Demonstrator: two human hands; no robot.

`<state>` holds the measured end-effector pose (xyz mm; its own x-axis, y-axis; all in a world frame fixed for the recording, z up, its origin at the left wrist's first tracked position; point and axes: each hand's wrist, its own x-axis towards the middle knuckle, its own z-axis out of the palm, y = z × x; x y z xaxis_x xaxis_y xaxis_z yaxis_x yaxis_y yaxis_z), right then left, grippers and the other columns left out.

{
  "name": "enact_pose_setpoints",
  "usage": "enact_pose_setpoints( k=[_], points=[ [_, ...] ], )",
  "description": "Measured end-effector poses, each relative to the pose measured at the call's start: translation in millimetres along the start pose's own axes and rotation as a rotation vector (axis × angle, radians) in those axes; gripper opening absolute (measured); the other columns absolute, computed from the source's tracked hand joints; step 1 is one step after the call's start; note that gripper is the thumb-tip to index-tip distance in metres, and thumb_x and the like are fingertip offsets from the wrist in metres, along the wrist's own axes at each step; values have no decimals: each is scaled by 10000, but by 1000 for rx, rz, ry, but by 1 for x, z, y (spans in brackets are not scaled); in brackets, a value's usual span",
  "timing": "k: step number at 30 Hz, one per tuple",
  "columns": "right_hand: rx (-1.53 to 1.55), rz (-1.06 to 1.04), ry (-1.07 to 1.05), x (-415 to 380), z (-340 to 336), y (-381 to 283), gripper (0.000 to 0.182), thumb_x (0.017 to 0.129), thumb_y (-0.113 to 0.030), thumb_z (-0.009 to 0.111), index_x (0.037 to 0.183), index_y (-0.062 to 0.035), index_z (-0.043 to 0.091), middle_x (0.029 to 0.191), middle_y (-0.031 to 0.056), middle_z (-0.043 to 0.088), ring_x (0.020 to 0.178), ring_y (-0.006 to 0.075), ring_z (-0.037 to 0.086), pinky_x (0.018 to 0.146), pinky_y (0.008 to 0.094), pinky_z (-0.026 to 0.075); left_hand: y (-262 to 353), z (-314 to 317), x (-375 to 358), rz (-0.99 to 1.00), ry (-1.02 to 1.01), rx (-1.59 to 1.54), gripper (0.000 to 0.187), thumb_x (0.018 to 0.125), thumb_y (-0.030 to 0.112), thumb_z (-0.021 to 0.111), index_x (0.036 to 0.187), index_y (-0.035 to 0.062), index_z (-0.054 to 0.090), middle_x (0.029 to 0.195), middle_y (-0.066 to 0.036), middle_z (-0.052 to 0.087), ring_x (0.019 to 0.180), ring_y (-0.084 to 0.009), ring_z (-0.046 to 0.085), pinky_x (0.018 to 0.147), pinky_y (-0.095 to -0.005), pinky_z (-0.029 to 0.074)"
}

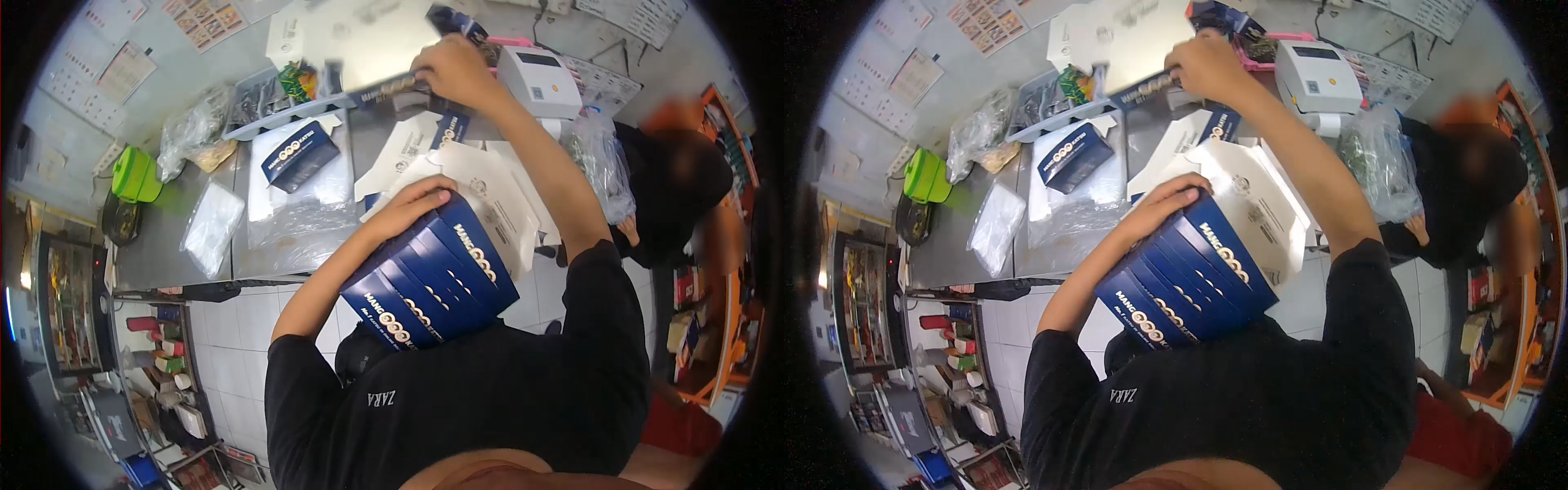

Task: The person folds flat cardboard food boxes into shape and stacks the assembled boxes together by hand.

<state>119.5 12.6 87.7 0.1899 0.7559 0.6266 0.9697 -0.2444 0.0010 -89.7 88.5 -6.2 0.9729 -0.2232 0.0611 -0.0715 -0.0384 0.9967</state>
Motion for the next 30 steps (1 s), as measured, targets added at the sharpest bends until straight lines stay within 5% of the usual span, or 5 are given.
enact_pose_setpoints(
  k=[7, 11, 18, 25, 30],
  points=[
    [798, 531, 104, -140, -137, -82, 187, 901, -118, 589, 1044, -25, 513, 827, 44, 582, 754, 82, 576, 646, 256, 476, 1, -10, -14, 129, 171, -47, 219, 930, 210, 503, 1043, 34, 570, 999, -31, 574, 980, -111, 509, 890, -235, 367],
    [1374, 666, -95, -222, -101, -112, 301, 929, -57, 507, 1180, -4, 348, 1026, 104, 523, 949, 90, 506, 822, 262, 427, 10, -8, -6, 180, 189, -37, 237, 940, 237, 507, 1023, 24, 572, 981, -39, 580, 960, -117, 519, 876, -245, 380],
    [1276, 654, -542, -250, -116, -103, 724, 933, -179, 495, 1440, -15, 5, 1423, 201, 302, 1296, 235, 327, 1074, 356, 275, 34, 17, 23, 153, 12, 142, 212, 944, 222, 524, 1002, 20, 558, 936, -17, 555, 908, -100, 504, 854, -233, 377],
    [1222, 818, -473, -269, -137, -125, 718, 964, -430, 403, 1431, 9, 80, 1384, 202, 358, 1267, 240, 385, 1048, 361, 336, 50, 44, 55, 23, -156, 77, 305, 935, 284, 540, 1128, 51, 578, 893, 17, 559, 852, -65, 488, 799, -203, 356],
    [944, 1053, -296, -272, -170, -131, 425, 934, -292, 541, 1228, -14, 411, 1095, 144, 529, 805, 164, 600, 637, 268, 503, 34, 71, 65, 18, -163, -65, 198, 858, 145, 668, 1020, 36, 638, 720, 57, 504, 686, -29, 441, 639, -179, 345]
  ],
)
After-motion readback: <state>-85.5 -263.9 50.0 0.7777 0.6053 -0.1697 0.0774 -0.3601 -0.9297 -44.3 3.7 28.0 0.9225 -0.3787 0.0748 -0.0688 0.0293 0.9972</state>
